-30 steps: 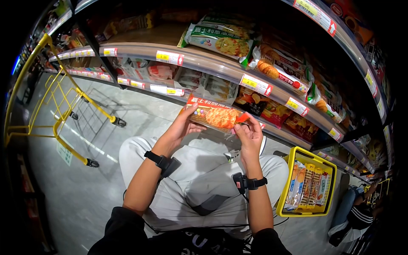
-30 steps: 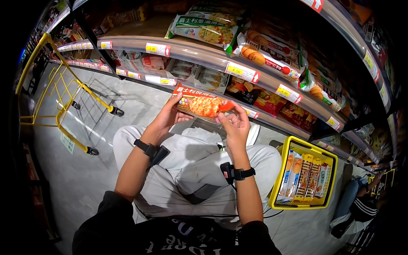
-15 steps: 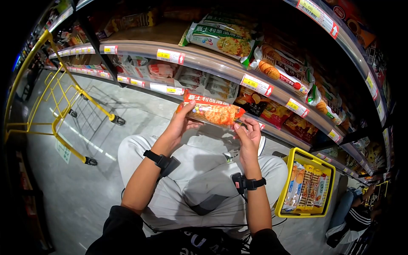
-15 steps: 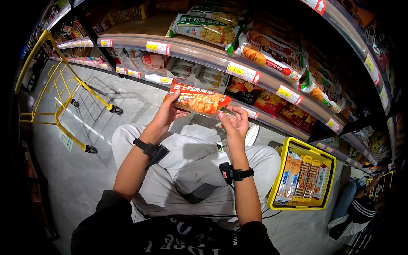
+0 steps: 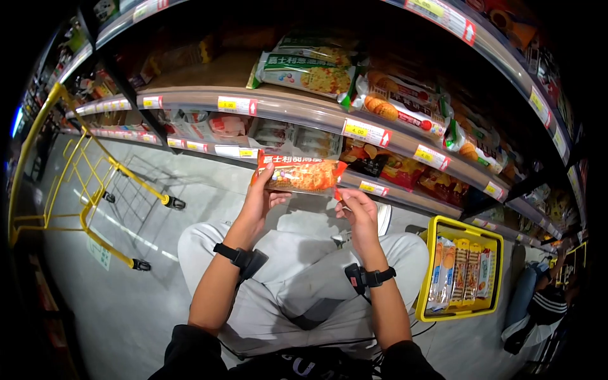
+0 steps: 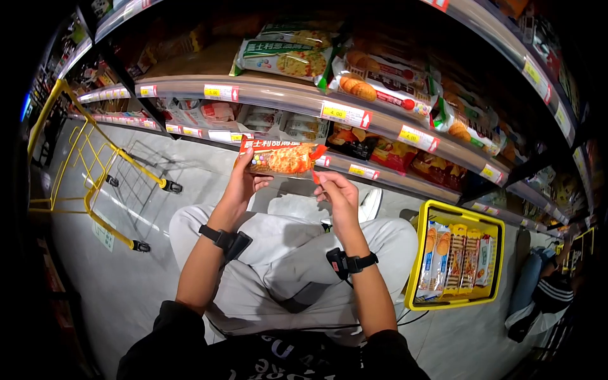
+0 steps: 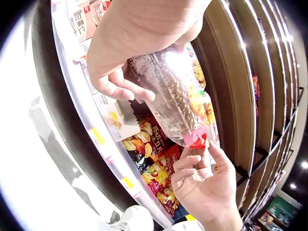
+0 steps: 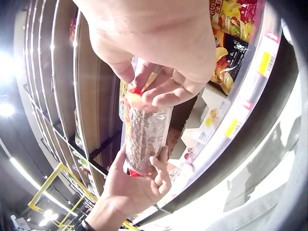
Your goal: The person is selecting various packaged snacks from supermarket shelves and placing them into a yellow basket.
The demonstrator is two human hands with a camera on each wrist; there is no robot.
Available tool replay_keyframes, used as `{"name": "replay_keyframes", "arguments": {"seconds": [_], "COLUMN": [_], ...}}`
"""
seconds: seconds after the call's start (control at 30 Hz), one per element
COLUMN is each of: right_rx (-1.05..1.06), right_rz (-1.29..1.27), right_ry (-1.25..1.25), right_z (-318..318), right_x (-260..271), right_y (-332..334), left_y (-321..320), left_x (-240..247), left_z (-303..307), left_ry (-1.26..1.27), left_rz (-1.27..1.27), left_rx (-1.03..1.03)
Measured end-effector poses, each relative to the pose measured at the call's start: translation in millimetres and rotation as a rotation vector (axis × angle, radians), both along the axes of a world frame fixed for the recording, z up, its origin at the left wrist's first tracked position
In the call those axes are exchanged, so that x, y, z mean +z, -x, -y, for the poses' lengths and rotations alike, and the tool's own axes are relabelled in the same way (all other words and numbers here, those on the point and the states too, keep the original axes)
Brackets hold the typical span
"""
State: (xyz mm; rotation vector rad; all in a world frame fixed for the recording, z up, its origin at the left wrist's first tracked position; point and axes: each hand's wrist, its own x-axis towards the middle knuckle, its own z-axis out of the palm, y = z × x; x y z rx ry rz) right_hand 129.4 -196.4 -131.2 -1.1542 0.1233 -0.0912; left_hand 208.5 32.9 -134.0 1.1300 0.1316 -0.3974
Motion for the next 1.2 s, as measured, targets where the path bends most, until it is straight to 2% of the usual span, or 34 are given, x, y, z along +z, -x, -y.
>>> {"name": "replay_keyframes", "arguments": {"seconds": [0.53,0.73,0.97,1.13,1.2], "right_rx": [0.072,0.008,0.117,0.122,0.113], "right_rz": [0.047,0.093,0.046,0.122,-0.086], "right_ry": [0.068,0.057,0.082,0.088,0.084], "right_z": [-2,-4,0,1,4], "right_x": [-9,-13,-5,0,3], "right_y": [-2,-3,-1,-2,-1], "left_y": [3,8,1,2,-2], "left_x": [-3,0,-14,-1,1], "left_z": [2,5,-2,2,1], "left_ry": [0.000,-0.023,0.016,0.026,0.024], "left_rz": [-0.010,-0.007,0.024,0.125,0.129], "left_rx": [-0.066,-0.164,-0.110,-0.065,-0.031]}}
